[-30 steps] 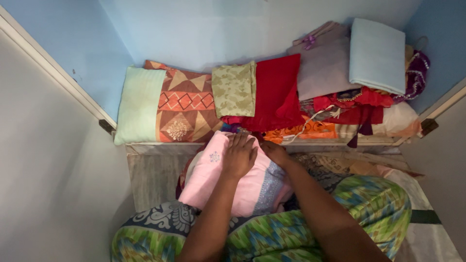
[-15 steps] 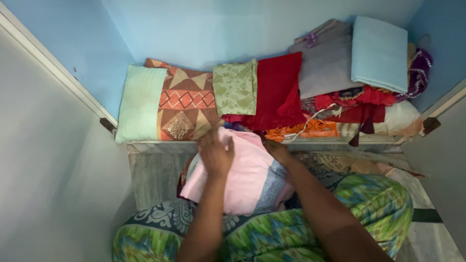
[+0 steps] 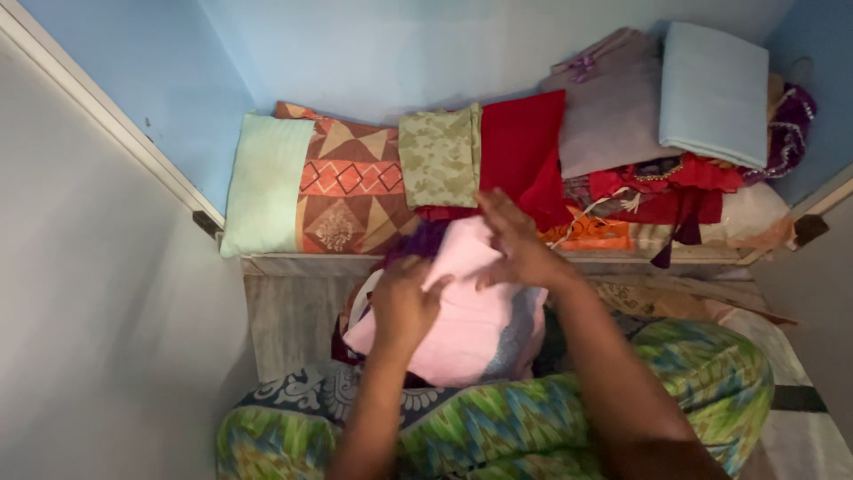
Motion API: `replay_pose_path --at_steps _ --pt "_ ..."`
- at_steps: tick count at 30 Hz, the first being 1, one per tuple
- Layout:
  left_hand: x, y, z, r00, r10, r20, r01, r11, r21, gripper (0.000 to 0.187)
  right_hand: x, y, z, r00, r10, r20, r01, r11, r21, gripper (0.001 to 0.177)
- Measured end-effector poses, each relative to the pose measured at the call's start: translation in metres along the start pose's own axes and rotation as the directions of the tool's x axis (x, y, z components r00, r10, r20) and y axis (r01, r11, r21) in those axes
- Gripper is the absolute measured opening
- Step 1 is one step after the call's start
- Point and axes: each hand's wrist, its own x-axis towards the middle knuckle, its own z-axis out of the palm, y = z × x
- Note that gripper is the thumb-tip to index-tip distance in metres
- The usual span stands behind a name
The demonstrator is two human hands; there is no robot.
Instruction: The person sits on the floor and folds various garments including shirts, pants, and patterned fabrics. They handle each item individually, smoothing and folding them into neat stacks on a nearby surface.
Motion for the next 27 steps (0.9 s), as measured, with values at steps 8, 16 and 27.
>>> replay_pose_path --at_steps 8,16,27 --pt "0.019 0.052 -0.048 0.996 0.095 -0.004 -0.095 0.993 -0.071 0.046 -0.035 -0.035 -0.016 0.972 0.232 -0.045 -0.186 0.868 0.460 0.087" --pt "0.009 -0.009 -0.038 0.911 -0.271 0.309 0.401 0.421 -0.813 0.069 -0.017 -0.068 -0.043 0.826 0.450 -0.341 -0.171 0.775 0.608 0.071" --pt "0.163 -0.142 -0.026 0.927 -0.373 -0.034 0.251 0.687 -0.682 0.045 0.208 -0.046 -0.029 0.827 0.252 -0.503 0.275 0.598 0.753 0.055"
